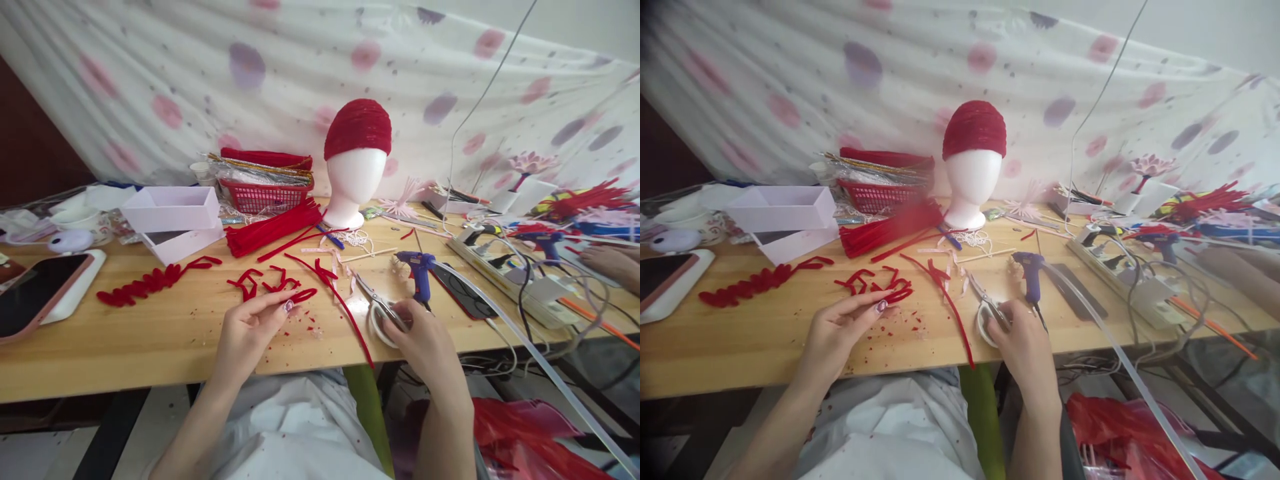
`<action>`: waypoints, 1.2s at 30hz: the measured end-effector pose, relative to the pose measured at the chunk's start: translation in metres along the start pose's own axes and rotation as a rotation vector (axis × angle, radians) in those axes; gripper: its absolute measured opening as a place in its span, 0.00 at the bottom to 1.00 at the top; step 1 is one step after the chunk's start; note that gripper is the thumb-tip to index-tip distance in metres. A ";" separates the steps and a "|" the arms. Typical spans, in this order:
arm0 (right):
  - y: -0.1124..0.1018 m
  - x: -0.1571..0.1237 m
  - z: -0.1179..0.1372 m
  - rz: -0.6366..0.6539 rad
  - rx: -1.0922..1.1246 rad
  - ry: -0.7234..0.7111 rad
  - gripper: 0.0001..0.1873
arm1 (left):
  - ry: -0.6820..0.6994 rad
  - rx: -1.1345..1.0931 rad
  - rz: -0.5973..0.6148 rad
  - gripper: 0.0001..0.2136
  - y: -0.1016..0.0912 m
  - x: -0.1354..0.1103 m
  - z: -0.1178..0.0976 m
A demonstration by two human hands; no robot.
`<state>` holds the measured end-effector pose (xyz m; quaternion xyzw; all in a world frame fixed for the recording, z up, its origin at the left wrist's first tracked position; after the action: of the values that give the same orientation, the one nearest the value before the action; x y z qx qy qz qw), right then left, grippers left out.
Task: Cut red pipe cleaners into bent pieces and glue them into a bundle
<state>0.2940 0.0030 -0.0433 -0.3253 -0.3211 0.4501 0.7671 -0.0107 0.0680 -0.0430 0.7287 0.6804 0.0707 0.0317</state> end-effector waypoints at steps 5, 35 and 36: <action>-0.029 -0.001 -0.025 -0.170 0.621 0.102 0.19 | 0.039 0.024 -0.015 0.11 -0.005 0.003 -0.002; 0.080 -0.042 0.091 0.259 1.395 0.171 0.24 | 0.098 0.223 0.280 0.08 0.026 -0.012 -0.014; 0.078 -0.041 0.091 0.252 1.393 0.174 0.24 | 0.068 0.189 0.272 0.08 0.025 -0.012 -0.012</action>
<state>0.1690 0.0148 -0.0606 0.1711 0.1437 0.6081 0.7617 0.0112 0.0537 -0.0287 0.8109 0.5800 0.0347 -0.0701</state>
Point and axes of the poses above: each hand's wrist, its own x-axis towards the middle knuckle, its own y-axis out of the palm, z = x × y, the point moved 10 cm from there along x, towards the middle knuckle, and after that the axes turned 3 degrees about x, right-handed, at the moved point
